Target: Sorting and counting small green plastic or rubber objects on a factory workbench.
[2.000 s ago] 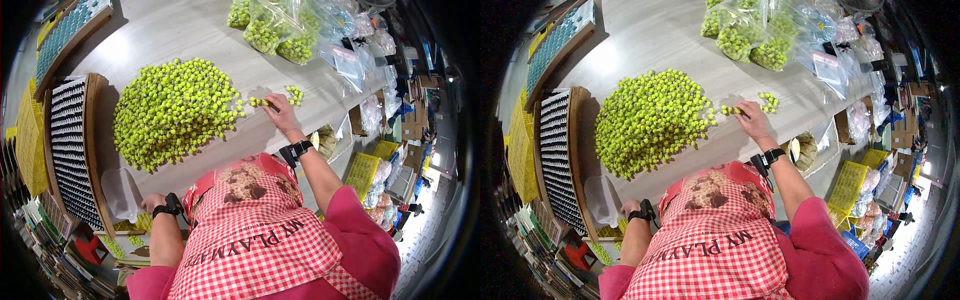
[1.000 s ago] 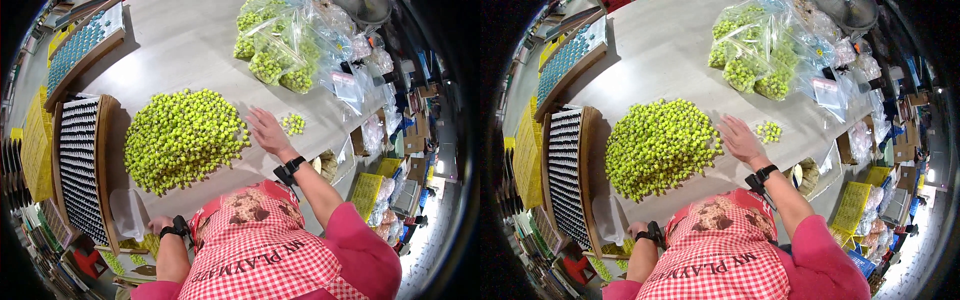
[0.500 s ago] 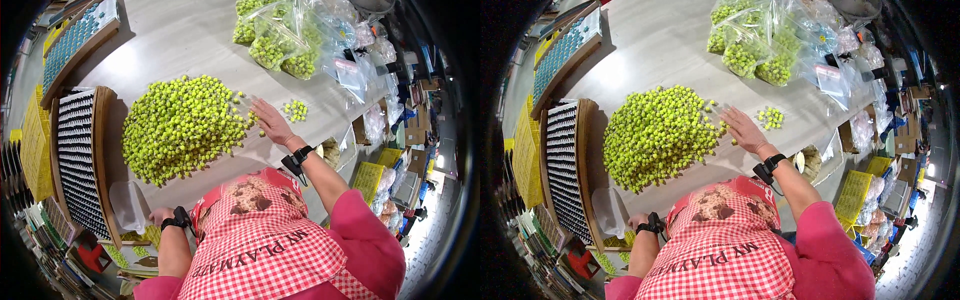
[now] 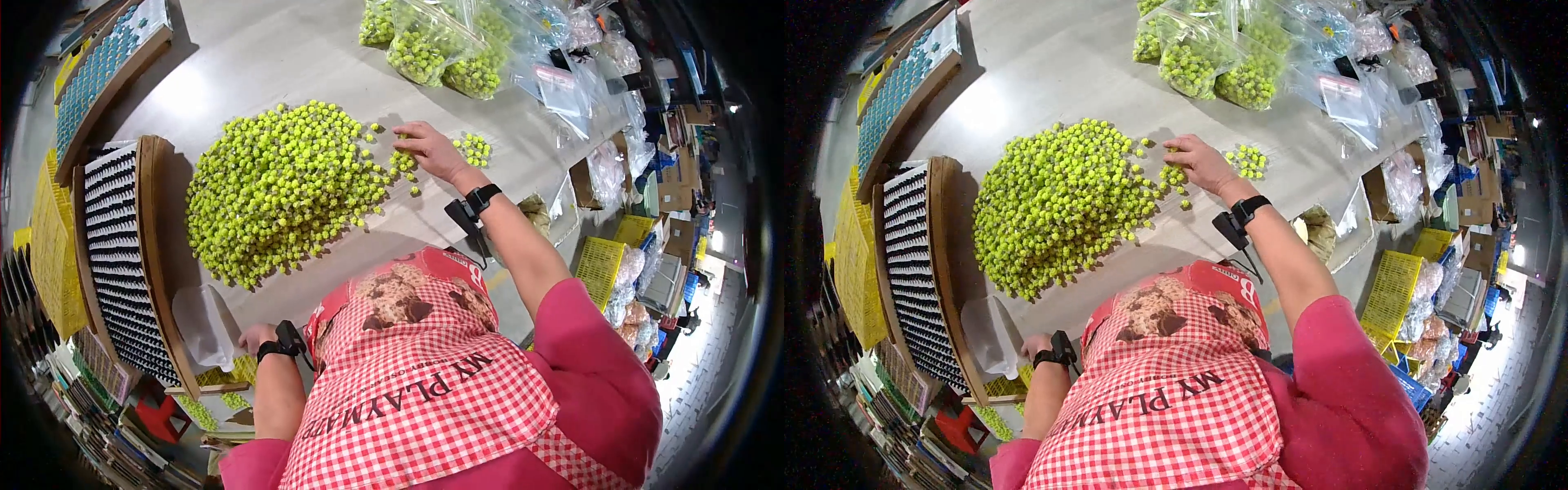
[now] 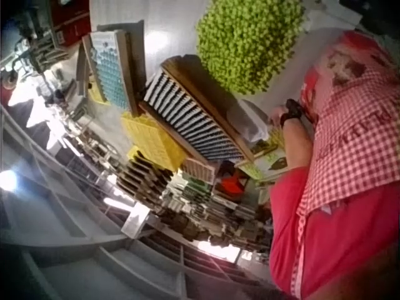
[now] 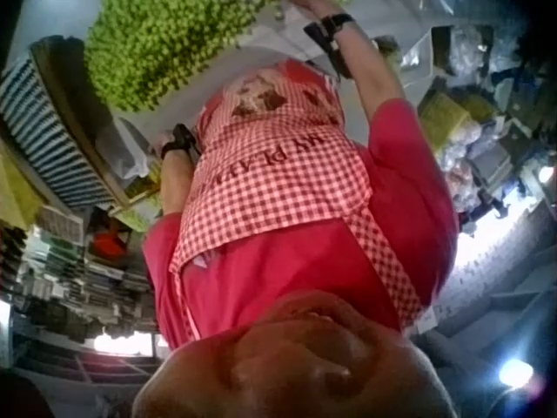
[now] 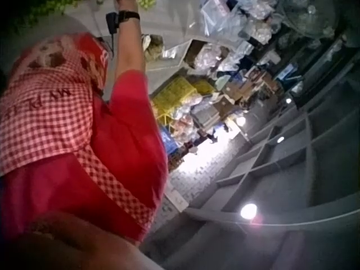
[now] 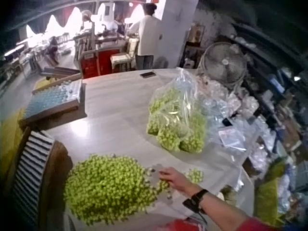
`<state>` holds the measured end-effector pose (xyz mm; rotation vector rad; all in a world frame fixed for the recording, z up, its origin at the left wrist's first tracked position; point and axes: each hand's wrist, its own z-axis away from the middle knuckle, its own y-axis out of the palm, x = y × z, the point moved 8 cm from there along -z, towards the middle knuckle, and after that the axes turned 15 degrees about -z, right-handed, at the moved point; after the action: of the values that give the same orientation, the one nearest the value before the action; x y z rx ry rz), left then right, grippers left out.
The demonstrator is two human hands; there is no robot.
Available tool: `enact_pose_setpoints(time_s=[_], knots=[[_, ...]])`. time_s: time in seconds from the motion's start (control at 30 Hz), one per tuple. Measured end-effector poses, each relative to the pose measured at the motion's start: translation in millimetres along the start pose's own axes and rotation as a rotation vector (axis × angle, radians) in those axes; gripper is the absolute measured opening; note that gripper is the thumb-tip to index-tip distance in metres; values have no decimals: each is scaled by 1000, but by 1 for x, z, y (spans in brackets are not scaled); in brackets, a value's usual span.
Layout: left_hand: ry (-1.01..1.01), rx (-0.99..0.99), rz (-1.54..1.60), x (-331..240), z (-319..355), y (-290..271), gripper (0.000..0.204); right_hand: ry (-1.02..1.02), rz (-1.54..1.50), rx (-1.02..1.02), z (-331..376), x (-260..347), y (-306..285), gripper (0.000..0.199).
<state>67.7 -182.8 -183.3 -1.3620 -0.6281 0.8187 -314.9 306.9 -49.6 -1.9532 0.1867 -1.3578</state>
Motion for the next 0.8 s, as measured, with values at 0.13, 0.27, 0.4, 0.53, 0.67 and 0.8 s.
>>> enact_pose_setpoints(time_s=[0.13,0.27,0.4,0.53,0.67,0.8], knots=[[-28,-17,13,4,5,-4,55,5,68,-71,12,-11,-12,20],[122,23,-39,-5,35,-22,54,82,63,-107,30,-14,-17,21],[38,-39,8,-3,-18,14,54,73,7,-108,29,12,-16,24],[-22,-81,-6,0,-15,18,53,-47,106,-55,29,26,-6,28],[19,-53,-28,-4,-1,9,52,21,55,-76,31,11,-4,30],[51,-8,-49,-7,11,0,51,17,78,-98,40,4,-14,30]])
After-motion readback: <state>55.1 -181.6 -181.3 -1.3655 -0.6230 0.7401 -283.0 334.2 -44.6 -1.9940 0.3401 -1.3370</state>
